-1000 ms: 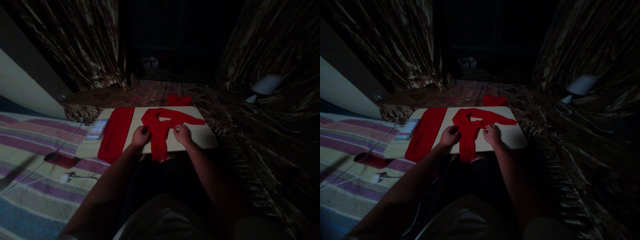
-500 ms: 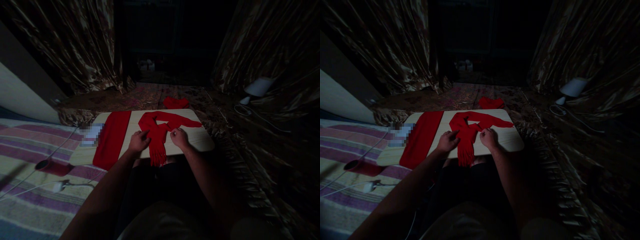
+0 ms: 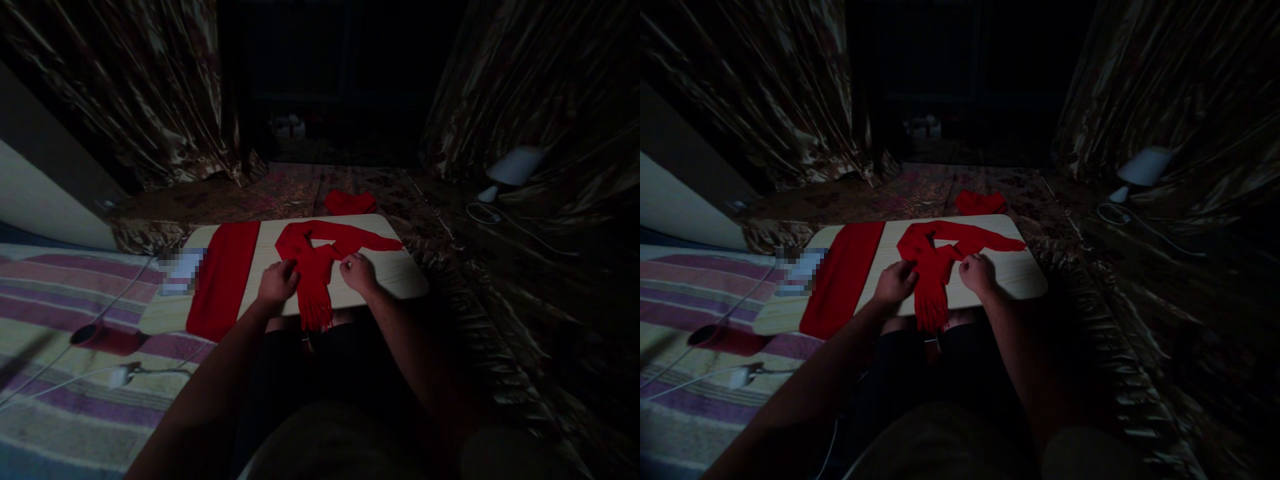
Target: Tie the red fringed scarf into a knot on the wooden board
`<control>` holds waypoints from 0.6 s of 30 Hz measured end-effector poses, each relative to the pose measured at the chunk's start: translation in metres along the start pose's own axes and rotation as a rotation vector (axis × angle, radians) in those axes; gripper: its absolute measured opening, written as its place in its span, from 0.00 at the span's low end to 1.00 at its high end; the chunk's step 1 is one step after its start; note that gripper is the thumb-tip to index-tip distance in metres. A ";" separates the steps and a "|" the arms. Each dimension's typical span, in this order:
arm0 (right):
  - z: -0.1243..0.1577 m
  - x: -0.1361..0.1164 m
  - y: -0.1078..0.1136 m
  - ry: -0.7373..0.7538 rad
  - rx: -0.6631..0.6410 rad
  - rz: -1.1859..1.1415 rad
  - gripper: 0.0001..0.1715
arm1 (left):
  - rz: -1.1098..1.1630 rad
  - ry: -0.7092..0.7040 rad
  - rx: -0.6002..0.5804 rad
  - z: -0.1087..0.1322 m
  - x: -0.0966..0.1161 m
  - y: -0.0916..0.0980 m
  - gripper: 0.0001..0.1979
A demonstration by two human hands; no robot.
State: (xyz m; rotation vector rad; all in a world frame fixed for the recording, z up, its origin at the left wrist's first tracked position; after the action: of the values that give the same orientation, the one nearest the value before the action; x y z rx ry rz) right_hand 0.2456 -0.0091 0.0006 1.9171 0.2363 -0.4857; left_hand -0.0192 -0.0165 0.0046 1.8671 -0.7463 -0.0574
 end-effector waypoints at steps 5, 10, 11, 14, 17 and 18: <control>0.001 0.000 0.002 -0.011 -0.009 0.013 0.07 | -0.029 0.017 -0.024 -0.001 0.003 0.002 0.16; 0.000 -0.001 0.001 -0.020 -0.021 0.013 0.07 | -0.013 0.057 -0.031 -0.002 0.001 0.001 0.14; 0.000 -0.001 0.001 -0.024 -0.022 0.013 0.07 | -0.013 0.064 -0.033 -0.002 0.001 0.001 0.14; -0.001 -0.001 0.001 -0.026 -0.019 0.010 0.07 | -0.019 0.081 -0.036 -0.002 0.001 0.001 0.13; -0.001 -0.002 0.001 -0.012 -0.016 0.005 0.07 | -0.024 0.098 -0.031 -0.001 0.001 0.002 0.12; -0.001 -0.002 0.001 -0.008 -0.014 0.005 0.07 | -0.023 0.101 -0.028 -0.001 0.001 0.003 0.11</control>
State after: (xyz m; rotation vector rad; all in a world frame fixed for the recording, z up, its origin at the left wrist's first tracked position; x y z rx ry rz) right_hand 0.2444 -0.0088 0.0030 1.9013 0.2293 -0.4870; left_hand -0.0192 -0.0165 0.0076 1.8380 -0.6514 0.0116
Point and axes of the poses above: each hand's wrist, its own z-axis away from the middle knuckle, its own y-axis out of the back of the hand, x = y × z, the point moved 4 cm from there along -z, towards the middle knuckle, and after that the axes turned 12 degrees about -y, right-handed, at the moved point
